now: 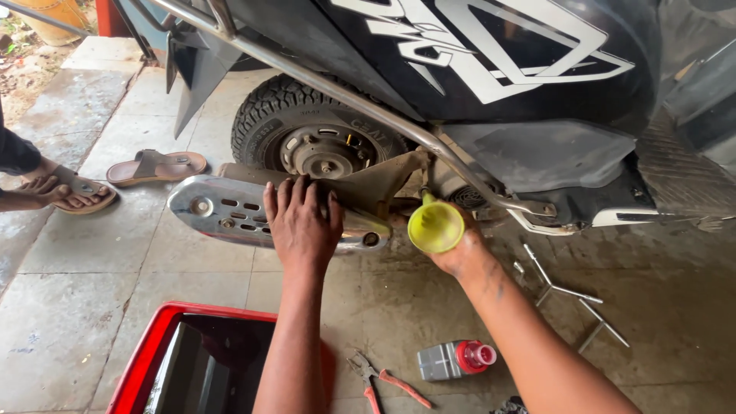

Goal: Draining and refilling engine oil on a scooter using a funnel.

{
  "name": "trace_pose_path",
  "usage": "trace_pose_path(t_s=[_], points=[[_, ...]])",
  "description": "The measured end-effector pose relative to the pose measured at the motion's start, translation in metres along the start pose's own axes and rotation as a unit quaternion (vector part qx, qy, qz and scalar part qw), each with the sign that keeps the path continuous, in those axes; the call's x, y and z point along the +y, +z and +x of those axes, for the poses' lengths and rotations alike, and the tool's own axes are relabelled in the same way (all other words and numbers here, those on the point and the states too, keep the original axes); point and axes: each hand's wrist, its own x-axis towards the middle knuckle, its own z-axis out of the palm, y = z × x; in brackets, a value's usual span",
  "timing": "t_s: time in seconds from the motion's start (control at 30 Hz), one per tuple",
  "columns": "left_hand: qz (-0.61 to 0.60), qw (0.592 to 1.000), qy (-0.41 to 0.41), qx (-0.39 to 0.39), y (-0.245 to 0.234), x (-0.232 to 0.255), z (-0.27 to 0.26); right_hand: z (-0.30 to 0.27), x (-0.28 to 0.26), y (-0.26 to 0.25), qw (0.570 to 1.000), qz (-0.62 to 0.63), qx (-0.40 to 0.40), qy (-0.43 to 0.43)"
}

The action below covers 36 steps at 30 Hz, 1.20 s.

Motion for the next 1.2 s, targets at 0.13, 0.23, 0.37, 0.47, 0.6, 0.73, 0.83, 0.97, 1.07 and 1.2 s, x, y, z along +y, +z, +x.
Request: trace_pose_path(t_s=[0.13,0.23,0.37,0.47,0.6,0.73,0.83,0.97,1.07,1.2], points=[[0.000,1.000,0.017,0.012,0.003,-0.002,-0.003,0.010,0.005,0.016,1.000,0.009,-0.005,-0.011],[-0.047,0.998,0.023,0.036,0.004,0.008,-0.004,-0.013,0.006,0.045,1.000,0.013,0.018,-0.015],[-0.253,0.951,0.114,-0.134,0.003,0.036,-0.013,0.009,0.004,0.022,0.995,-0.053,-0.083,0.022],[-0.265,0.935,0.152,-0.181,0.001,0.050,-0.016,0.011,0.001,0.009,0.982,-0.111,-0.147,0.038],[-0.205,0.952,0.153,-0.165,0.019,0.052,-0.026,-0.038,-0.006,0.027,0.951,-0.298,0.075,0.040],[-0.145,0.959,0.179,-0.163,0.024,0.054,-0.031,-0.041,-0.021,-0.048,0.897,-0.438,0.045,0.037],[-0.110,0.965,0.179,-0.159,0.031,0.056,-0.035,-0.054,-0.034,-0.085,0.889,-0.449,0.065,0.061],[-0.134,0.967,0.148,-0.156,0.029,0.058,-0.030,-0.078,-0.047,-0.127,0.637,-0.768,-0.062,-0.036],[-0.124,0.977,0.129,-0.115,0.039,0.057,-0.033,-0.089,-0.055,-0.190,0.394,-0.907,-0.147,-0.030],[-0.154,0.977,0.079,-0.125,0.047,0.064,-0.029,-0.107,-0.032,-0.248,0.517,-0.834,-0.160,0.110]])
